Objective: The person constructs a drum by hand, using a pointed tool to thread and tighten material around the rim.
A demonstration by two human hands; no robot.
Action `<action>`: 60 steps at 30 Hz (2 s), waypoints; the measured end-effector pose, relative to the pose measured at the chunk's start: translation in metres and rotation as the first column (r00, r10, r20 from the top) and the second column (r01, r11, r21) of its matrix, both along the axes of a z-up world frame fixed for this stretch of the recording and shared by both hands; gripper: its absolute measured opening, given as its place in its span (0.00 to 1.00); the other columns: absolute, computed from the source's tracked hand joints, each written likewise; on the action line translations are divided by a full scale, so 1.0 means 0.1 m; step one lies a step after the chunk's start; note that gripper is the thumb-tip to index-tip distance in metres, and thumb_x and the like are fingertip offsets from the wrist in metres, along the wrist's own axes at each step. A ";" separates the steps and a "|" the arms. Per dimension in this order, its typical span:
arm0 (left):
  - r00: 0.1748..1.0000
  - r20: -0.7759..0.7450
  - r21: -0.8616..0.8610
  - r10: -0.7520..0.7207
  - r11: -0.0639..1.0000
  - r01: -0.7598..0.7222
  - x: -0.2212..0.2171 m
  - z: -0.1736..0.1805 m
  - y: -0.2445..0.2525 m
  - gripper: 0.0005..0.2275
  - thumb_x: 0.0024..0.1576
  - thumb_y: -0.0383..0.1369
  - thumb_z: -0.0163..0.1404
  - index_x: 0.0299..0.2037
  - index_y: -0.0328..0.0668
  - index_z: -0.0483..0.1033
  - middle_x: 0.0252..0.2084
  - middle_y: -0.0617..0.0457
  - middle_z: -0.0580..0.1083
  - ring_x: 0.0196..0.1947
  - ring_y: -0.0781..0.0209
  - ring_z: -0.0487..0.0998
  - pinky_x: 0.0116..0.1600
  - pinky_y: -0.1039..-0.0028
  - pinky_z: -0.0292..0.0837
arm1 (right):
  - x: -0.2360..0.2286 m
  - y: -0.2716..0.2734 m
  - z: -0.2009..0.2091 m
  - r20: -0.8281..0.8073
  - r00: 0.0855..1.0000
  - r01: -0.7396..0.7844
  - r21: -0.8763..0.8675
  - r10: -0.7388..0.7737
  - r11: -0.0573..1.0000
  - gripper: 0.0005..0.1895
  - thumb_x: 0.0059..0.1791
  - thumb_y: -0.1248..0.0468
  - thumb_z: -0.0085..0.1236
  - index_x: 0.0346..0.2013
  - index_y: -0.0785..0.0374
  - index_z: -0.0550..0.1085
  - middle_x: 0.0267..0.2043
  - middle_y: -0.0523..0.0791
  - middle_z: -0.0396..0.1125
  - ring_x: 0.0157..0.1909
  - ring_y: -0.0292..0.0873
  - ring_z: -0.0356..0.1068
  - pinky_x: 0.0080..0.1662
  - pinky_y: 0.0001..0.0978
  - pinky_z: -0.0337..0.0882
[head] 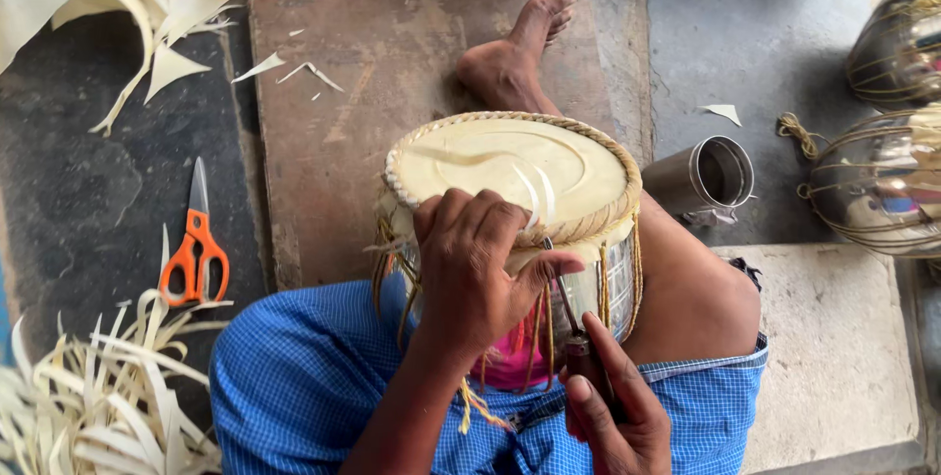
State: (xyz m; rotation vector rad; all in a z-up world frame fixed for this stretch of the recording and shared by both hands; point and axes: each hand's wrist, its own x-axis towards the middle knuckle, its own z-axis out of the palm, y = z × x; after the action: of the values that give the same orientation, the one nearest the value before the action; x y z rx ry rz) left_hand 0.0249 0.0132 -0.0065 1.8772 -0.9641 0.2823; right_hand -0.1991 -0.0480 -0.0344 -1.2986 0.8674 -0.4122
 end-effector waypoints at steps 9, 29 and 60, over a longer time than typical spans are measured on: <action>1.000 -0.031 -0.035 0.004 0.999 -0.005 0.10 -0.05 0.12 0.21 0.54 0.56 0.56 0.34 0.44 0.74 0.34 0.54 0.73 0.39 0.51 0.72 0.56 0.57 0.60 | 0.11 -0.02 0.21 0.131 0.990 -0.089 0.302 0.051 0.949 0.35 0.52 0.66 0.56 0.74 0.64 0.60 0.40 0.52 0.72 0.22 0.37 0.62 0.22 0.26 0.61; 0.998 -0.062 -0.159 -0.031 0.987 0.021 -0.10 -0.02 0.21 0.10 0.62 0.40 0.53 0.37 0.43 0.75 0.37 0.54 0.75 0.40 0.54 0.73 0.55 0.62 0.61 | 0.14 -0.10 0.31 0.547 0.780 -0.556 0.382 0.304 0.738 0.35 0.57 0.73 0.47 0.78 0.58 0.50 0.57 0.55 0.65 0.46 0.40 0.70 0.45 0.28 0.69; 0.931 0.301 0.214 -0.205 0.966 0.143 -1.36 0.12 0.19 0.11 0.53 0.29 0.54 0.47 0.48 0.79 0.41 0.57 0.73 0.36 0.59 0.73 0.45 0.66 0.64 | -0.83 -0.72 0.34 0.088 0.875 -0.467 -0.107 0.477 0.878 0.10 0.49 0.62 0.61 0.37 0.68 0.82 0.28 0.41 0.72 0.29 0.33 0.70 0.33 0.25 0.72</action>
State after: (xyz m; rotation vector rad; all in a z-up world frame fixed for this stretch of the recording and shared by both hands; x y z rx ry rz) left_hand -0.1110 0.0321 0.0060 1.9346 -1.4153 0.4105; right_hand -0.2820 -0.1198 -0.0009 -1.4968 0.4152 -0.1294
